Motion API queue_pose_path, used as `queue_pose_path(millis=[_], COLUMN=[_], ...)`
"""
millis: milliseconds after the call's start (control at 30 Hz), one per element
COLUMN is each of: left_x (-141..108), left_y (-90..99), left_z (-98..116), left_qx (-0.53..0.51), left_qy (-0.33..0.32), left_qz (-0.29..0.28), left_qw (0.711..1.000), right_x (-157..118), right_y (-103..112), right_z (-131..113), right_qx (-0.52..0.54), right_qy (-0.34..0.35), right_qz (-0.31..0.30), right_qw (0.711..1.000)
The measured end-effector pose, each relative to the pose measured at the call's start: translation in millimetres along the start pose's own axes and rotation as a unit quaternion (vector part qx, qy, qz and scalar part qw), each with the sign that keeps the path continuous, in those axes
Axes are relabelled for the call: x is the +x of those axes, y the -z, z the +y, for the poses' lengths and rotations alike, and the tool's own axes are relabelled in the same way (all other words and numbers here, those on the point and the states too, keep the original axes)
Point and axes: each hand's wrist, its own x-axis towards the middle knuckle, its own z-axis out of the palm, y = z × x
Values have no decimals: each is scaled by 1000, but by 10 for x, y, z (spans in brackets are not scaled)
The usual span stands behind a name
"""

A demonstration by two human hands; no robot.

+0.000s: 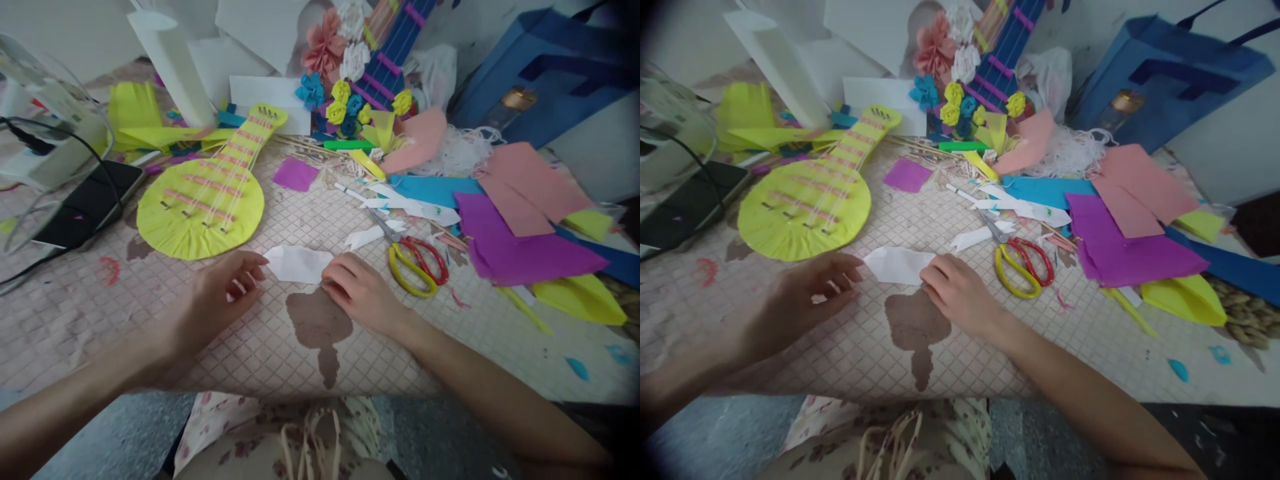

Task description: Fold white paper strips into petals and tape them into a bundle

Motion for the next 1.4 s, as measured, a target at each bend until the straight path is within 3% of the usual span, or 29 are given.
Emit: queue_pose_path(millis=[67, 133, 267, 367, 833, 967, 1167, 1300, 1400], left_x=[38, 101, 249, 331, 373, 340, 307, 289, 278], left_y=[18, 46, 124, 163, 133, 131, 152, 91, 18], left_z=[-43, -50, -13, -4, -189, -162, -73, -109, -128], left_qx=[158, 245, 327, 334, 258, 265, 215, 252, 251], left_qy=[-136, -232, -326, -367, -313, -315, -330, -337, -298], left_qz=[21, -18, -86, -111, -112, -90, -131, -126, -97], left_qw=[978, 941, 883, 861, 907, 907, 910, 898, 916], right_x=[2, 6, 20, 32, 71, 37, 3, 3, -3], right_y=[27, 64, 133, 148, 65, 98, 165, 177, 159], right_z=[22, 43, 67, 66, 90, 89, 75, 71, 65], right_qx=[-5, -21, -50, -65, -89, -46, -17, -7, 20], right_qy=[12, 23, 48, 57, 63, 55, 80, 79, 48], right_qz=[-2, -9, -31, -43, -30, -20, -49, -53, -53], right_qw=[1000, 999, 997, 995, 994, 997, 995, 995, 997])
